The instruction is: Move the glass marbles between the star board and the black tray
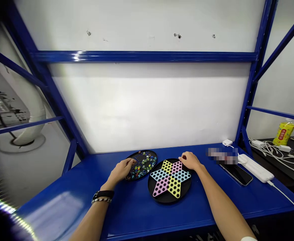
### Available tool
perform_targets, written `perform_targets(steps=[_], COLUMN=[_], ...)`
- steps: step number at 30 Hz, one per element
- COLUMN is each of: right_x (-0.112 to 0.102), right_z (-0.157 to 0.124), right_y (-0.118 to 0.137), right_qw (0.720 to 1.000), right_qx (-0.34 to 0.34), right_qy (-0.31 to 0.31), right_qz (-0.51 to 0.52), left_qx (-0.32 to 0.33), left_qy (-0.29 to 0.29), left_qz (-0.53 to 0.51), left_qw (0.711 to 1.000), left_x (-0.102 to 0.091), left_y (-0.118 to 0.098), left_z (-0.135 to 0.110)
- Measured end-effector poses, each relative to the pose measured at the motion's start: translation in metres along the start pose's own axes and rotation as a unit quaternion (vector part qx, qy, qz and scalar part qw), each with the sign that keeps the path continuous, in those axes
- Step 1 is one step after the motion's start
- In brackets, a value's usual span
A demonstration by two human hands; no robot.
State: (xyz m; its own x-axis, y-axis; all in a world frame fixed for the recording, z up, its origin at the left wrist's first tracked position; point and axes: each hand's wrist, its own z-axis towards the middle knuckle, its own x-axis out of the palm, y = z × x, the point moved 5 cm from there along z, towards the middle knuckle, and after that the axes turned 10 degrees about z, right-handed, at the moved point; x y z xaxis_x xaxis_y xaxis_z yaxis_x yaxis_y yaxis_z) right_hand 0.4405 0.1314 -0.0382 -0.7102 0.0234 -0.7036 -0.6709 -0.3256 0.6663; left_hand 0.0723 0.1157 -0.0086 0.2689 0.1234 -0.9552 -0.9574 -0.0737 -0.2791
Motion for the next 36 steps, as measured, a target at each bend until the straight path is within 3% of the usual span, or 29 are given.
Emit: perform_targets(steps=[6,14,26,31,33,36], right_x=[0.002,0.002,0.001,0.002,0.002,0.002], right_z=[0.0,0.0,-0.001,-0.001,-0.001,-0.001], right_y=[0.0,0.001,0.002,0.001,0.002,0.002], right_qw=[1.0,1.0,1.0,1.0,1.0,1.0], right_qx=[-0.01,-0.005,-0.004,-0.006,-0.007,-0.006], right_qy=[0.001,0.008,0.011,0.01,0.009,0.011], right_qz=[0.003,0.006,0.009,0.009,0.008,0.009], left_qx=[-0.044,0.131,0.145,0.149,0.17,0.212], left_qy=[-0.01,0.024,0.025,-0.027,-0.044,-0.02], left_qz=[-0.009,-0.022,-0.057,-0.056,-0.056,-0.053], left_qw=[0.999,0.991,0.988,0.987,0.983,0.976], left_x=[-0.008,0.012,0.012,0.008,0.007,0.01], left_y=[0.005,-0.017,-0.018,-0.023,-0.03,-0.042], left_z=[-0.001,-0.005,-0.004,-0.006,-0.009,-0.014])
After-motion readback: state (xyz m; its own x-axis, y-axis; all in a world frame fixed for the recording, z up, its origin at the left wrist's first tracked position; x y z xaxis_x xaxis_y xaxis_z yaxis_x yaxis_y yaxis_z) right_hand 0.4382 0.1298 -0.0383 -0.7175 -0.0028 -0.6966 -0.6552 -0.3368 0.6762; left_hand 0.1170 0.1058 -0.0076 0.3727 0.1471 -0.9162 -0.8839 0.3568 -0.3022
